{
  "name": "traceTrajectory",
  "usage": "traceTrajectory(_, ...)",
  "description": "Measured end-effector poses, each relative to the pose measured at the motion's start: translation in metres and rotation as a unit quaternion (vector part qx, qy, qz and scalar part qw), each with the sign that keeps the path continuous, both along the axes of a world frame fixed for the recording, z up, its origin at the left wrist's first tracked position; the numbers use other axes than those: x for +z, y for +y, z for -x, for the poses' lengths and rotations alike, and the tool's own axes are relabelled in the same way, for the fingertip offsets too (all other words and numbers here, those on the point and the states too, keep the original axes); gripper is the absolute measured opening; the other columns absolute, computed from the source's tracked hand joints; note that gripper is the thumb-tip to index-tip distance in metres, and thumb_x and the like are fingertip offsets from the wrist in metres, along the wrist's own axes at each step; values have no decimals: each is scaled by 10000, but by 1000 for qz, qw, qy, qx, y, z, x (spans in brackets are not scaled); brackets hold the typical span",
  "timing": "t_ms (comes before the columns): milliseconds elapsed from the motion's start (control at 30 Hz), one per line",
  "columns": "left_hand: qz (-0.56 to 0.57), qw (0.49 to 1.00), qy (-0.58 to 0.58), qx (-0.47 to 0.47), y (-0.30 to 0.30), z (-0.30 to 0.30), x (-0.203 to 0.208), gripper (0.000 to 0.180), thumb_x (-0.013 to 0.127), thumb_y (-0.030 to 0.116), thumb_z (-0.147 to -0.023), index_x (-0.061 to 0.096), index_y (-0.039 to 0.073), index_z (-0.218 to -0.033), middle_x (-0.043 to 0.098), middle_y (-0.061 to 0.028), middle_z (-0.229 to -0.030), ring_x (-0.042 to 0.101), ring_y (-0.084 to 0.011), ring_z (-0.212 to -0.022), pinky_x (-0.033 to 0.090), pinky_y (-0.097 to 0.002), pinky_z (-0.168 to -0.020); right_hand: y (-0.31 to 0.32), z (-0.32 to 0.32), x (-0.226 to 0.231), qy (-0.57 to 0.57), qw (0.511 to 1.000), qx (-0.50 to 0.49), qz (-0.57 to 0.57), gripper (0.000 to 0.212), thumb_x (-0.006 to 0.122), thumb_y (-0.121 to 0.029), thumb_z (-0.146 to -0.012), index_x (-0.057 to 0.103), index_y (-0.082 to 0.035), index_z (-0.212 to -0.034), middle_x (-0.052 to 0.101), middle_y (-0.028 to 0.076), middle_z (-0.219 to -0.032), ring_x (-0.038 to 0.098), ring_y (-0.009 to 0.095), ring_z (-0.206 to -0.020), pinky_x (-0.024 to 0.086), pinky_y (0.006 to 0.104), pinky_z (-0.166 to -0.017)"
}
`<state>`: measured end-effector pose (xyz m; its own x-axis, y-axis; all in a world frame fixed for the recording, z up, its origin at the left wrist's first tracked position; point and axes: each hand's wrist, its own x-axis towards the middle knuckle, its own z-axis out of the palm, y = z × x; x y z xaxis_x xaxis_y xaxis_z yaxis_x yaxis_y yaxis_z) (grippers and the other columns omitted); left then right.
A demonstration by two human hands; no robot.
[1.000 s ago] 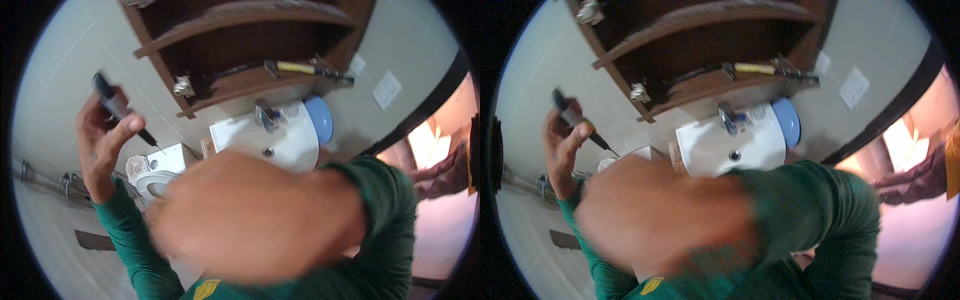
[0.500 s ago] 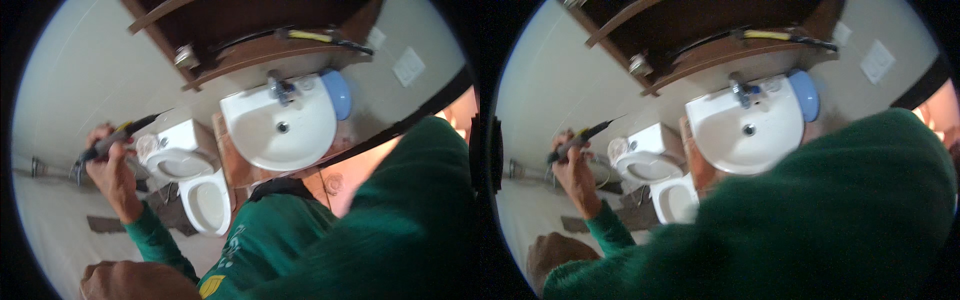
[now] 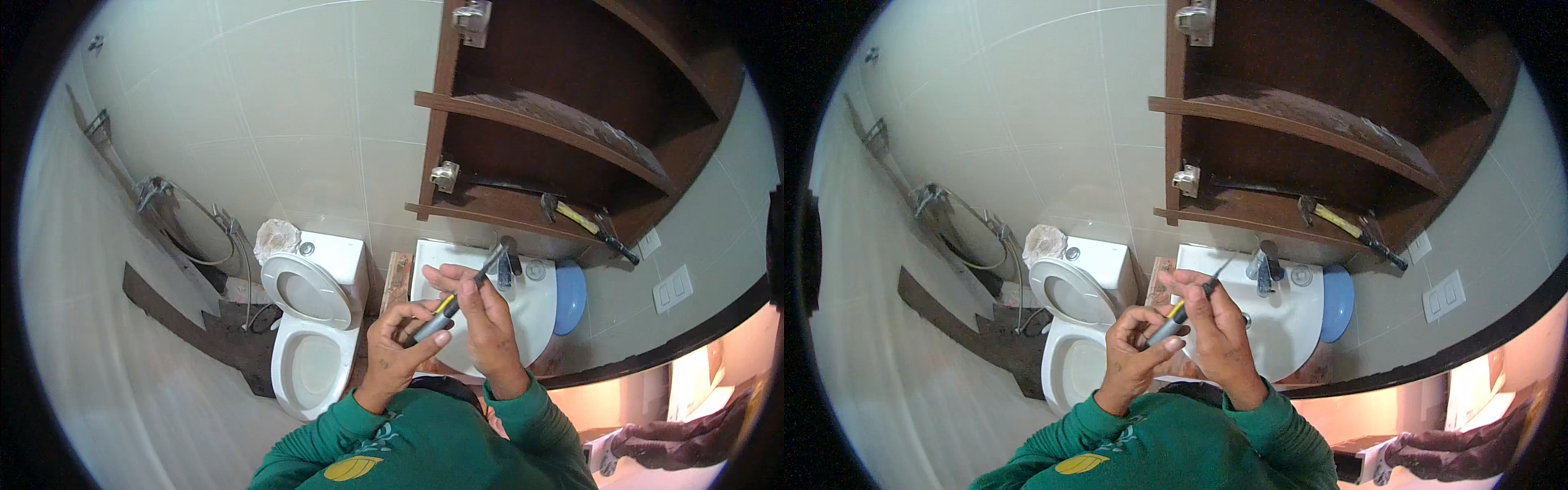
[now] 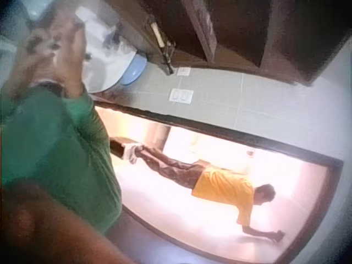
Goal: The person uses a hammer and a utility knife to repair a wooden cabinet mounted above a bathroom sink. They repeatedly strike the knife against the cabinet's edge and hinge area, likely to remove or adjust a component. The person handles the tools with both hands, focusing on the upper section of the cabinet.
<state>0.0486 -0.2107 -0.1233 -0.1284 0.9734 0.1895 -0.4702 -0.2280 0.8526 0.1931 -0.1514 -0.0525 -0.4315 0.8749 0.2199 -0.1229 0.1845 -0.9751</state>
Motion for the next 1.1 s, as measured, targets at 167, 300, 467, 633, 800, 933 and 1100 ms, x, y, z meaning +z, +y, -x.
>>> traceTrajectory(167, -47, 947, 319, -10, 1, 13, 22, 400, 680, 240, -1073, 570, 2, -1375, 696, -99, -1071, 709, -185, -916, 574, -332, -804, 0, -10, -22, 48, 998, 29, 14, 593, 354, -353, -1185, 390, 99, -1567, 517, 258, -1608, 508, 268, -1477, 385, 391, -1219)
traceTrajectory(300, -8, 960, 223, -170, 1, 6, 14, 459, 521, 389, -1154, 543, 1, -1397, 656, -83, -1048, 663, -168, -947, 539, -333, -849, -7, -15, -20, 48, 997, 59, 25, 649, 380, -400, -1165, 356, 61, -1622, 491, 213, -1649, 657, 112, -1048, 543, 242, -863)
traceTrajectory(467, 54, 940, 32, -334, 5, 14, 8, 395, 485, 369, -1173, 568, 13, -1321, 667, -61, -1062, 665, -132, -919, 544, -293, -874, 7, -30, -27, 41, 993, 94, 65, 672, 381, -397, -1153, 338, 70, -1634, 475, 289, -1634, 705, 156, -1050, 551, 256, -882)
traceTrajectory(633, 29, 958, 84, -272, 4, 2, 1, 383, 455, 397, -1183, 577, 43, -1262, 646, -27, -977, 607, -76, -823, 526, -265, -745, 11, -28, -36, 72, 985, 97, 120, 681, 370, -397, -1155, 298, 58, -1657, 497, 309, -1607, 694, 264, -1226, 548, 331, -1016)
traceTrajectory(800, 63, 971, 140, -184, -3, -6, -1, 409, 430, 446, -1182, 572, 74, -1091, 571, 14, -822, 521, -65, -676, 461, -265, -611, 10, -25, -40, 57, 984, 103, 131, 716, 362, -441, -1166, 249, 49, -1677, 547, 300, -1564, 629, 273, -1300, 492, 368, -1075)
traceTrajectory(933, 72, 973, 174, -132, -5, -4, -3, 462, 412, 475, -1181, 582, 71, -1034, 556, 27, -776, 508, -63, -653, 430, -261, -590, 6, -20, -51, 51, 987, 109, 109, 746, 387, -463, -1168, 227, 53, -1682, 602, 221, -1543, 717, 116, -910, 596, 215, -710)
traceTrajectory(1100, 37, 979, 178, -93, 1, 5, -5, 422, 455, 424, -1167, 605, 29, -1152, 606, -58, -833, 602, -168, -750, 471, -336, -669, 7, -16, -40, 23, 987, 127, 99, 699, 433, -412, -1171, 281, 55, -1668, 613, 197, -1542, 691, 167, -1155, 550, 293, -1021)
